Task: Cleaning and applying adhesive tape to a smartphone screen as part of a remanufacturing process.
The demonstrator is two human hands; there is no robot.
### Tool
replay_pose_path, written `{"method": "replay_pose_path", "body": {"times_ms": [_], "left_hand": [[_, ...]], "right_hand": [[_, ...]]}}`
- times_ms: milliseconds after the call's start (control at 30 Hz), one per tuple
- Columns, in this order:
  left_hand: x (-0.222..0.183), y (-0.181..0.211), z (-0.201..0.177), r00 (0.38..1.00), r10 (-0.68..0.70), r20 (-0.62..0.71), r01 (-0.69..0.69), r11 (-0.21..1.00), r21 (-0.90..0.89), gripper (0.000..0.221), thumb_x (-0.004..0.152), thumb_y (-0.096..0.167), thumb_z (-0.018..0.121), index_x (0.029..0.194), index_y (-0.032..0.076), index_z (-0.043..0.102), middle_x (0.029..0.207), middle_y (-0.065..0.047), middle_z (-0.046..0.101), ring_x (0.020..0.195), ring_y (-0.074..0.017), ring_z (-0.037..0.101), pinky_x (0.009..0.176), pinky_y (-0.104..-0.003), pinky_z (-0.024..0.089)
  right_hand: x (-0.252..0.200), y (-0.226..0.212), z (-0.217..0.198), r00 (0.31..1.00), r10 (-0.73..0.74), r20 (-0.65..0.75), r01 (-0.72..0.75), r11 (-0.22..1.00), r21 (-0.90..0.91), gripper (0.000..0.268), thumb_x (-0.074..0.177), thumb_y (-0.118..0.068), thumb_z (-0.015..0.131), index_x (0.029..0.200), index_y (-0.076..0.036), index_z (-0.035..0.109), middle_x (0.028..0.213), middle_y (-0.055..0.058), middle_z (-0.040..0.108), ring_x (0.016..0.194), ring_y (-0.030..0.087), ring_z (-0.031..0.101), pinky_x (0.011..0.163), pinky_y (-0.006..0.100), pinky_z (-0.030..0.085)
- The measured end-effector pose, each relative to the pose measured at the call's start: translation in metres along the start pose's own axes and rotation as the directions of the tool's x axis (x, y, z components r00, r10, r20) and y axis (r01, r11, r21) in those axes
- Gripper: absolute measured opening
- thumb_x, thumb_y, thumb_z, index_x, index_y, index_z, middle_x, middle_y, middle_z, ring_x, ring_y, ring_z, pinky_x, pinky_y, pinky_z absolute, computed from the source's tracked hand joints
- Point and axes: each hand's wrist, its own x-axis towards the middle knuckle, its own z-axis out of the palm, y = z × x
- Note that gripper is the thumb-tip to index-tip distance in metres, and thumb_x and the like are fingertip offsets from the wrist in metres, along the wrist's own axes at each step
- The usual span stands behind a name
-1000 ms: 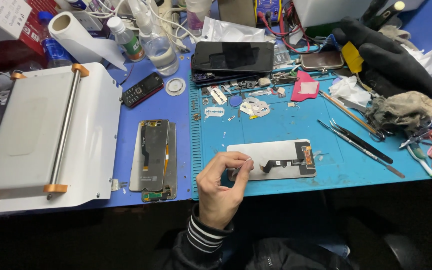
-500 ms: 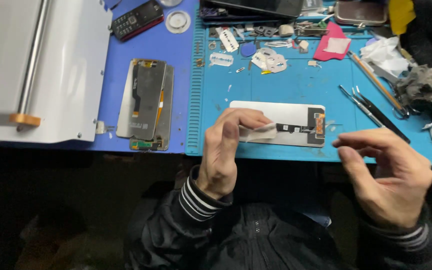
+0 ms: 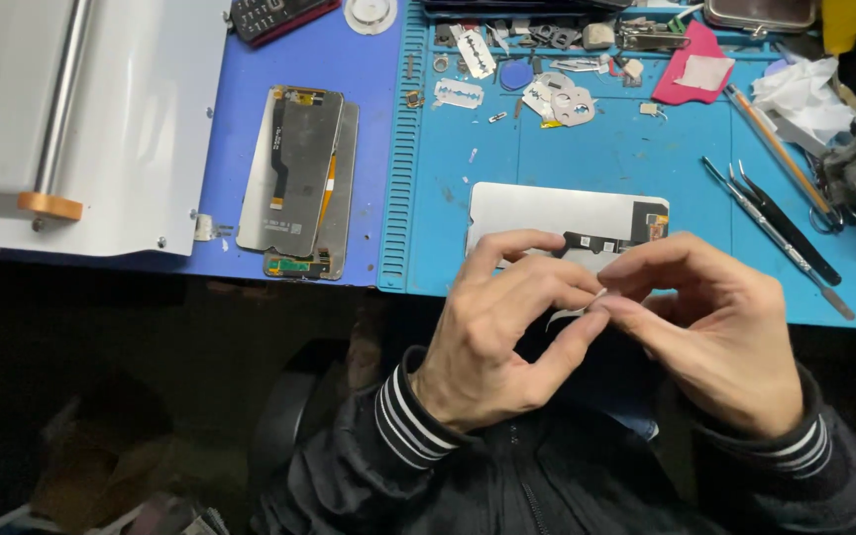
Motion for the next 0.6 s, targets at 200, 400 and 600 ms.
{"method": "replay_pose_path", "body": {"times_ms": [200, 400, 600], "left_hand": [[0.001, -0.016, -0.008, 0.978, 0.195, -0.078, -0.154, 0.919, 0.363, 0.023, 0.098, 0.027, 0.066, 0.088, 0.009, 0.075, 0.094, -0.003, 0.079, 0.096, -0.0317, 0.074, 0.087, -0.046, 0.048], [0.008, -0.04, -0.032, 0.984, 0.149, -0.101, -0.076, 0.852, 0.519, 0.029, 0.1, 0.03, 0.06, 0.092, 0.006, 0.073, 0.103, -0.007, 0.076, 0.094, -0.0316, 0.067, 0.087, -0.046, 0.044], [-0.011, -0.031, 0.013, 0.991, 0.079, 0.108, -0.129, 0.786, 0.605, 0.052, 0.096, 0.048, 0.066, 0.113, -0.001, 0.072, 0.122, -0.015, 0.072, 0.121, -0.0359, 0.064, 0.118, -0.064, 0.034]], "right_hand": [[-0.015, -0.01, -0.001, 0.997, -0.034, 0.074, 0.047, 0.982, -0.184, 0.037, 0.082, -0.007, 0.079, 0.118, -0.008, 0.067, 0.083, 0.006, 0.08, 0.07, 0.006, 0.071, 0.059, 0.018, 0.051], [-0.016, -0.015, -0.021, 0.993, -0.108, -0.049, 0.091, 0.959, -0.268, 0.038, 0.086, 0.001, 0.078, 0.123, 0.002, 0.066, 0.096, 0.014, 0.075, 0.08, 0.014, 0.071, 0.08, 0.023, 0.058], [0.012, -0.003, -0.042, 0.951, -0.271, -0.152, 0.21, 0.921, -0.328, 0.035, 0.114, 0.009, 0.069, 0.143, 0.011, 0.05, 0.121, 0.027, 0.064, 0.11, 0.031, 0.066, 0.094, 0.035, 0.054]]}}
